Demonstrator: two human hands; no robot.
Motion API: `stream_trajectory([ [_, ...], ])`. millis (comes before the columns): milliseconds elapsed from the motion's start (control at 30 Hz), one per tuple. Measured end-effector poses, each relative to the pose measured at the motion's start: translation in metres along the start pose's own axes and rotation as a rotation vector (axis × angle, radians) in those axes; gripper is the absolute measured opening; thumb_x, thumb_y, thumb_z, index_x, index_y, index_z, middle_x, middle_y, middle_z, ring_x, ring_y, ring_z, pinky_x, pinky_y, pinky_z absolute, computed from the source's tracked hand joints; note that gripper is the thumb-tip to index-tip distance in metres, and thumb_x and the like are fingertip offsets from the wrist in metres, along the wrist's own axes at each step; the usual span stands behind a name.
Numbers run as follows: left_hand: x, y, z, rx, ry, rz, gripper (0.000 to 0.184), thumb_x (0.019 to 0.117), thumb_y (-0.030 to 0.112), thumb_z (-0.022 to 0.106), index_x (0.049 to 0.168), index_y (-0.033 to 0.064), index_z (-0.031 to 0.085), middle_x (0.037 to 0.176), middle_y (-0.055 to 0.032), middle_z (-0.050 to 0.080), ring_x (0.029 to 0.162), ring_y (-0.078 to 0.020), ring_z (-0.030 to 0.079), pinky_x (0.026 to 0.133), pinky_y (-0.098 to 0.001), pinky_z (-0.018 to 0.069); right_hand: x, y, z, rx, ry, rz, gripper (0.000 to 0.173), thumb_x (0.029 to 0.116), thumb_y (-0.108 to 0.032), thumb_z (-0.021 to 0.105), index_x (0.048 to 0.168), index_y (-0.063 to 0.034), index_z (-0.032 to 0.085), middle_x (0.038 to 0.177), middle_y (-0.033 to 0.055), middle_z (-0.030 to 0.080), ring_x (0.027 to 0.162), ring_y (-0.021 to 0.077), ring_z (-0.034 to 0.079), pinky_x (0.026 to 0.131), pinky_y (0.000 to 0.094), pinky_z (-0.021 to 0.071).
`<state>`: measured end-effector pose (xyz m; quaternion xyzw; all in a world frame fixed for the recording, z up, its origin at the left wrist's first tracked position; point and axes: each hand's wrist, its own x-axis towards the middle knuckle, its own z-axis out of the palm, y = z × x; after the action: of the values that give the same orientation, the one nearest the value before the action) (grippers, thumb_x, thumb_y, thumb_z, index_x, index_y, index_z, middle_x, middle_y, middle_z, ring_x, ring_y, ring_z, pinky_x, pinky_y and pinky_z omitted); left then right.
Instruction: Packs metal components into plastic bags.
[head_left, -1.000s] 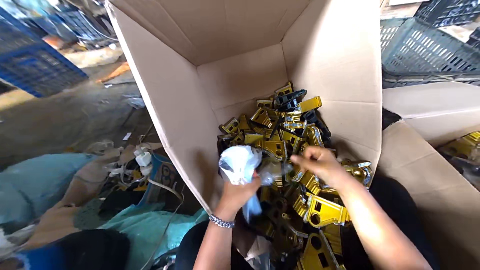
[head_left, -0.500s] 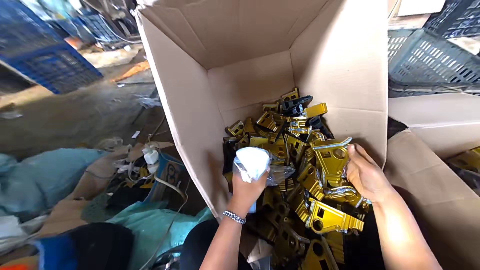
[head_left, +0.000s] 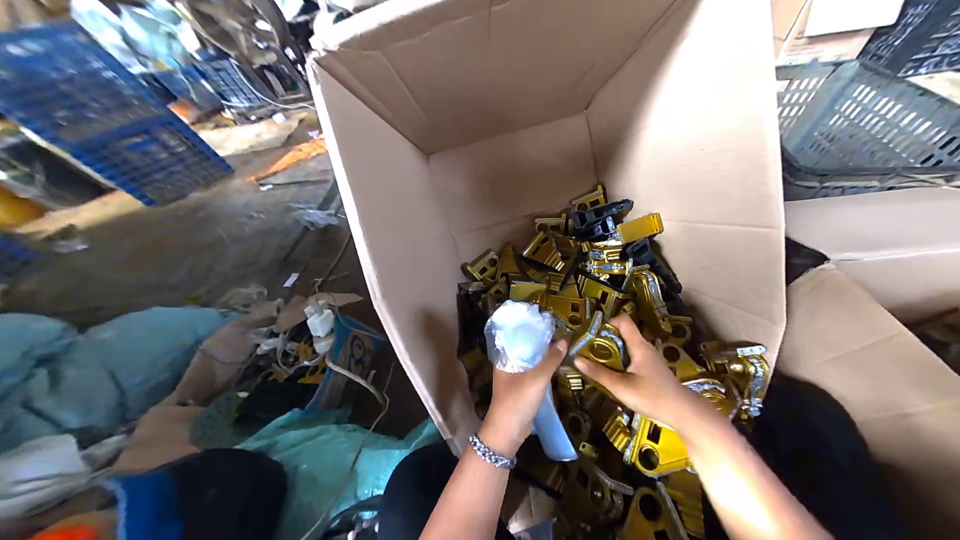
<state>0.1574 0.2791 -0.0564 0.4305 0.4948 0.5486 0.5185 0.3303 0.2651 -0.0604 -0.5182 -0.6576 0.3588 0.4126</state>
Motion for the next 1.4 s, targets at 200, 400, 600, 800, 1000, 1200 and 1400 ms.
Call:
stream_trajectory([
  [200,0.004,-0.007,-0.007,0.062,0.092,0.033,0.050,0.0873,0.000,0.074,0.130,-0.0106,0.051,0.114,-0.0120,0.066,0.106,-0.0080,0.065,0.095,-0.0238,0.0539,0.032,-0.003,0.045,-0.480,-0.429,0.188,0.061,0.0946,-0.015,0.066,0.150,-0.0046,0.043,0.149,0.0271,0.045,0.113,0.0441,0.064,0.094,0.0575,0.0530],
  [400,0.023,-0.029,-0.019,0.485,0.038,0.360,0.087,0.0715,0.019,0.090,0.134,-0.0222,0.045,0.123,-0.0268,0.065,0.116,-0.0185,0.064,0.104,-0.0297,0.0496,0.040,-0.001,0.055,-0.333,-0.300,0.324,0.076,0.0957,-0.019,0.068,0.156,-0.0005,0.027,0.155,0.0274,0.037,0.129,0.0382,0.056,0.106,0.0473,0.0483],
  [600,0.022,-0.010,-0.032,0.192,0.063,0.103,0.072,0.0769,0.005,0.085,0.134,-0.0115,0.046,0.113,-0.0133,0.067,0.101,-0.0100,0.068,0.091,-0.0264,0.0574,0.006,-0.011,0.035,-0.702,-0.389,-0.116,0.040,0.0852,0.001,0.071,0.124,-0.0030,0.065,0.131,0.0289,0.058,0.111,0.0488,0.064,0.084,0.0607,0.0544],
  [800,0.020,-0.018,-0.033,0.236,-0.127,0.242,0.065,0.0740,0.009,0.087,0.125,-0.0118,0.053,0.105,-0.0097,0.072,0.099,-0.0107,0.071,0.093,-0.0282,0.0583,-0.006,0.006,0.000,-0.220,0.215,0.040,0.052,0.0883,-0.028,0.074,0.125,0.0062,0.060,0.104,0.0193,0.071,0.093,0.0245,0.071,0.084,0.0418,0.0582],
  [1000,0.003,0.001,-0.013,-0.013,-0.051,0.000,0.048,0.0790,-0.003,0.078,0.121,-0.0055,0.055,0.102,-0.0070,0.070,0.096,-0.0103,0.069,0.088,-0.0274,0.0587,0.001,0.002,0.009,-0.007,0.119,0.076,0.065,0.0903,-0.030,0.074,0.137,0.0082,0.052,0.119,0.0187,0.068,0.107,0.0158,0.068,0.096,0.0313,0.0544],
  [1200,0.007,-0.002,-0.016,0.033,0.023,0.014,0.042,0.0850,-0.004,0.073,0.122,-0.0082,0.055,0.106,-0.0092,0.069,0.099,-0.0096,0.067,0.091,-0.0260,0.0560,0.032,-0.012,0.038,-0.569,-0.450,0.240,0.061,0.0973,-0.014,0.063,0.150,0.0015,0.037,0.151,0.0290,0.042,0.115,0.0457,0.063,0.093,0.0579,0.0526],
  [1400,0.020,-0.037,-0.016,0.558,0.065,0.521,0.078,0.0681,0.020,0.090,0.123,-0.0224,0.054,0.113,-0.0263,0.069,0.109,-0.0213,0.069,0.101,-0.0334,0.0531,0.040,0.011,0.036,0.078,-0.157,0.358,0.079,0.0857,-0.010,0.077,0.152,0.0026,0.036,0.143,0.0236,0.053,0.131,0.0287,0.055,0.110,0.0412,0.0444],
])
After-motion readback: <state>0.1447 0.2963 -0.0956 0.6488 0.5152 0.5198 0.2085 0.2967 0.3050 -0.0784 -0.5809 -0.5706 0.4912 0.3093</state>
